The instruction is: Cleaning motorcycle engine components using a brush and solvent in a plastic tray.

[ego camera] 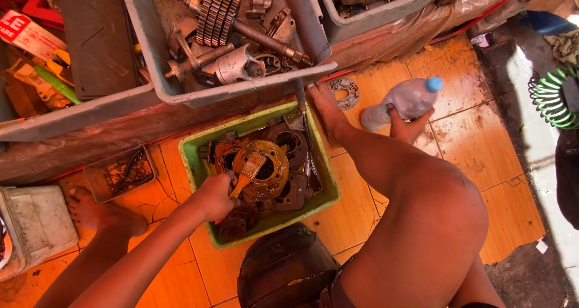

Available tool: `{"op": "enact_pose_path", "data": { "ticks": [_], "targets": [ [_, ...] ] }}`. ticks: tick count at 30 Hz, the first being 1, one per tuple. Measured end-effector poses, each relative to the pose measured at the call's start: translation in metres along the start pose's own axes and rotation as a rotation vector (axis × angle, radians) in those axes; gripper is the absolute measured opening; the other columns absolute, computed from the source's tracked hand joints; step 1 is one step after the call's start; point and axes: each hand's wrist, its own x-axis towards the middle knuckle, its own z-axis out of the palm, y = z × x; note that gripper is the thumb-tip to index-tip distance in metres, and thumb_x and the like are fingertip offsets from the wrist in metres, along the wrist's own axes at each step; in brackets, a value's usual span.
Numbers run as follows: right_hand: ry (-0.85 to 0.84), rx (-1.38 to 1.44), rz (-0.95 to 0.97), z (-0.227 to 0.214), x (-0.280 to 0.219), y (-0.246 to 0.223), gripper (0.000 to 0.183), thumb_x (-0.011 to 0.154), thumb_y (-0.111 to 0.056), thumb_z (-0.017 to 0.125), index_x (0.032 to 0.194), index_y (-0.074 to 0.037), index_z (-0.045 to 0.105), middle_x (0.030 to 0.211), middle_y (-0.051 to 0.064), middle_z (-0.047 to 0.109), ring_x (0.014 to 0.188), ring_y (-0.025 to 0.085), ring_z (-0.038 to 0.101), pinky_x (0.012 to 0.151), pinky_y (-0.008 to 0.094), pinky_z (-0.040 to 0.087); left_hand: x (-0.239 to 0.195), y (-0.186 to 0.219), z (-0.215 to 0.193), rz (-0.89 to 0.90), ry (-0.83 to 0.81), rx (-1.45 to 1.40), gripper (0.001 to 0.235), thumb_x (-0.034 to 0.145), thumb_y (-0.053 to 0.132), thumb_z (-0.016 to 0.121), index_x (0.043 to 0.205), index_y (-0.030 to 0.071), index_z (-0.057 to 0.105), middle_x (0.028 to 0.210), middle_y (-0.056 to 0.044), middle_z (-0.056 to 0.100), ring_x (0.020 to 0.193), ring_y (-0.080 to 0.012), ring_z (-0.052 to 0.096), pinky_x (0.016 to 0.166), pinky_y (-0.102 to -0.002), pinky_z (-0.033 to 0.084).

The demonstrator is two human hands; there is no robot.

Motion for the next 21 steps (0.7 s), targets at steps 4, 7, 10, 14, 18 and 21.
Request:
{"op": "enact_pose_path", "data": {
  "ticks": [4,7,10,14,18,21],
  "targets": [
    [0.038,-0.08,0.055,0.01,0.022,0.044,0.068,0.095,-0.038,0.036,0.152,-0.002,0.032,0.157,0.016,0.034,0.144,0.034,0.032,0.12,0.049,0.023,0.013,-0.007,0.004,0.007,0.011,-0.009,0.046,0.09,0.018,0.074,0.127,-0.001,0.055,0.11,-0.023,0.065,0.104,-0.0341,0.068,0.081,-0.045,0.062],
    [0.015,-0.45,-0.038,0.012,0.015,0.054,0.09,0.084,-0.042,0.055,0.155,0.004,0.025,0.161,0.029,0.03,0.15,0.046,0.022,0.126,0.054,0.012,0.013,0.003,0.008,-0.018,-0.002,-0.095,0.05,0.088,0.018,0.077,0.128,-0.004,0.055,0.115,-0.024,0.065,0.109,-0.0351,0.067,0.081,-0.045,0.063],
    [0.0,-0.51,0.049,0.052,0.125,0.146,0.093,0.086,-0.068,0.032,0.162,-0.015,0.018,0.168,0.016,0.022,0.154,0.04,0.018,0.127,0.055,0.01,-0.005,0.038,0.006,-0.048,-0.009,-0.314,0.057,0.088,0.02,0.079,0.131,-0.008,0.055,0.123,-0.028,0.063,0.117,-0.0362,0.065,0.084,-0.043,0.064],
    [-0.147,0.176,0.231,-0.153,0.002,0.215,0.038,0.104,-0.018,0.05,0.125,0.011,0.063,0.119,0.021,0.072,0.115,0.026,0.067,0.098,0.033,0.052,-0.01,0.057,0.013,-0.056,0.009,-0.626,0.062,0.087,0.019,0.081,0.133,-0.011,0.053,0.126,-0.03,0.061,0.117,-0.0356,0.065,0.082,-0.043,0.066],
    [-0.015,-0.652,0.121,-0.16,-0.045,0.023,0.058,0.086,-0.065,0.063,0.142,-0.052,0.054,0.123,-0.018,0.069,0.112,0.005,0.065,0.097,0.03,0.053,-0.014,0.062,0.011,-0.074,0.029,-0.825,0.071,0.086,0.021,0.082,0.136,-0.016,0.048,0.132,-0.034,0.054,0.126,-0.0386,0.058,0.086,-0.046,0.065],
    [-0.297,-1.015,-0.104,-0.116,-0.108,-0.114,0.06,0.086,-0.035,0.068,0.141,-0.016,0.06,0.145,0.011,0.061,0.132,0.03,0.06,0.106,0.046,0.052,-0.01,0.057,0.012,-0.04,0.089,-0.947,0.064,0.085,0.021,0.083,0.128,-0.016,0.053,0.116,-0.027,0.058,0.117,-0.0339,0.061,0.08,-0.045,0.066]
  ]
}}
